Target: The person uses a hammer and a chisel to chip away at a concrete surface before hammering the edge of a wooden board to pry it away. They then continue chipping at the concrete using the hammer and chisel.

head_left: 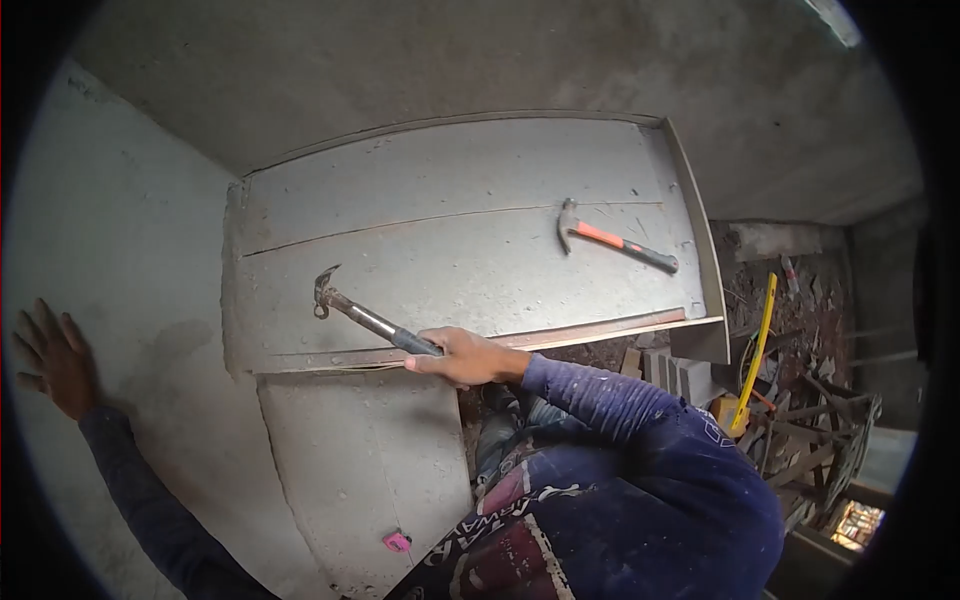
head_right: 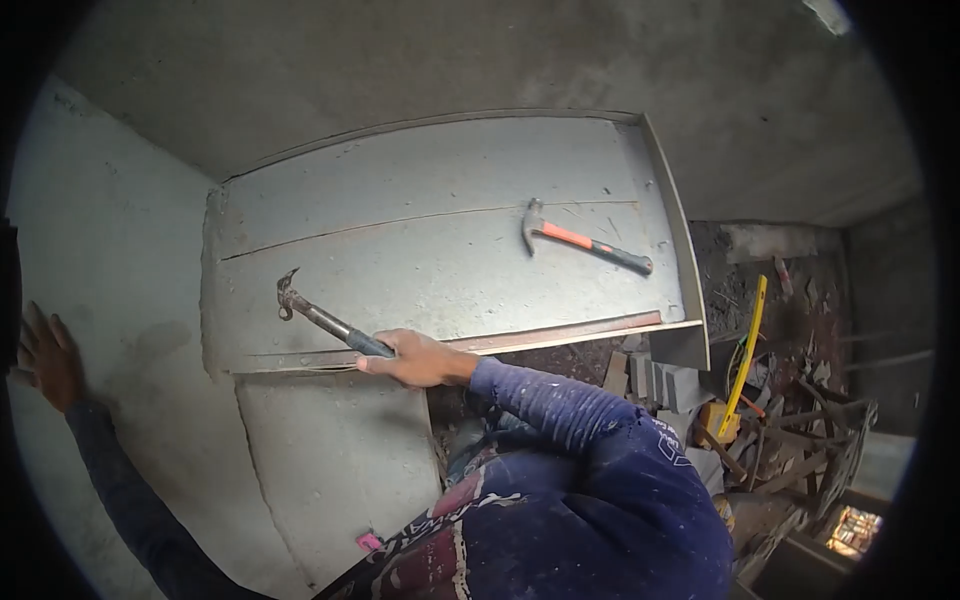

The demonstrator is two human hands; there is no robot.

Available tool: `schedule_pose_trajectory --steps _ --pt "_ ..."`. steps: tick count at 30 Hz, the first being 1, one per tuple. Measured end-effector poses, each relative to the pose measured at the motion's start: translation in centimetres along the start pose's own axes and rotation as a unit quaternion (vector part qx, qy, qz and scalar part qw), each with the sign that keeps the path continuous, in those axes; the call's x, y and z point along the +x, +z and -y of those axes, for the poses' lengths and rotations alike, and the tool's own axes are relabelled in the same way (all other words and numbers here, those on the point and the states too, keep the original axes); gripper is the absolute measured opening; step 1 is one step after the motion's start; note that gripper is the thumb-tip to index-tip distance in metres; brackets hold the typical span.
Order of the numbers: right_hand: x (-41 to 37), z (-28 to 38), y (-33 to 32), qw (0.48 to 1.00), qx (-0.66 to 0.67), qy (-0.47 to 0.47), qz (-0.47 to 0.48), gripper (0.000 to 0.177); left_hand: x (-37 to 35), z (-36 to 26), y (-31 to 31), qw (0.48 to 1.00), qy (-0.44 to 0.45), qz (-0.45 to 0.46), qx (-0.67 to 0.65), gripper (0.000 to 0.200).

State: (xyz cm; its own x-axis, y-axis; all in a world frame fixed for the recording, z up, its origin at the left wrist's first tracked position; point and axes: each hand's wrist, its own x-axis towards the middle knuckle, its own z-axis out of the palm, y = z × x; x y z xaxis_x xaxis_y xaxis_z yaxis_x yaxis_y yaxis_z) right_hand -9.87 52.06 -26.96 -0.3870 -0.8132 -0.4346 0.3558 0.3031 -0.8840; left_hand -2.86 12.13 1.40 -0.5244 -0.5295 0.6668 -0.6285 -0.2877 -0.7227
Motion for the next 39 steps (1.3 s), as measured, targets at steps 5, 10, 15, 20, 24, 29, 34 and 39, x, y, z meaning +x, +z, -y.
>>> schedule_pose_trajectory --steps 5,10,15,20,24,29,34,39 --pt "-14.5 -3.9 -3.1 0.974 -0.089 -0.079 -0.192 0.030 0.0 -8.8 13.7 0.856 -0.001 -0.240 -0.457 0.050" --pt "-24.4 -8.8 -1.7 0.946 0.014 -0.023 -0.324 0.027 -18.9 -16.1 -4.5 0.507 0.149 -0.014 -0.849 0.029" --pt "-28.1 -12.9 -0.7 0.889 0.131 -0.033 -0.438 0.026 -33.8 -18.1 -22.9 0.318 0.362 0.046 -0.875 0.023" --pt "-30.4 -14.5 -1.8 0.848 0.188 -0.059 -0.492 0.026 -39.4 -19.5 -35.0 0.259 0.456 0.043 -0.851 0.037" --pt "-31.8 -16.2 -4.6 0.839 0.212 -0.067 -0.497 0.029 -41.0 -21.3 -41.1 0.336 0.486 -0.001 -0.807 0.048" --pt "-33.7 -16.2 -9.3 0.844 0.215 -0.063 -0.487 0.032 -41.1 -23.3 -44.4 0.407 0.528 -0.025 -0.745 0.048" --pt "-33.5 -15.6 -14.6 0.855 0.209 -0.092 -0.466 0.034 -39.9 -24.2 -43.2 0.467 0.593 0.017 -0.656 0.033" --pt "-33.0 -13.9 -18.5 0.860 0.173 -0.078 -0.473 0.029 -39.3 -23.4 -37.7 0.488 0.530 -0.031 -0.693 0.042"
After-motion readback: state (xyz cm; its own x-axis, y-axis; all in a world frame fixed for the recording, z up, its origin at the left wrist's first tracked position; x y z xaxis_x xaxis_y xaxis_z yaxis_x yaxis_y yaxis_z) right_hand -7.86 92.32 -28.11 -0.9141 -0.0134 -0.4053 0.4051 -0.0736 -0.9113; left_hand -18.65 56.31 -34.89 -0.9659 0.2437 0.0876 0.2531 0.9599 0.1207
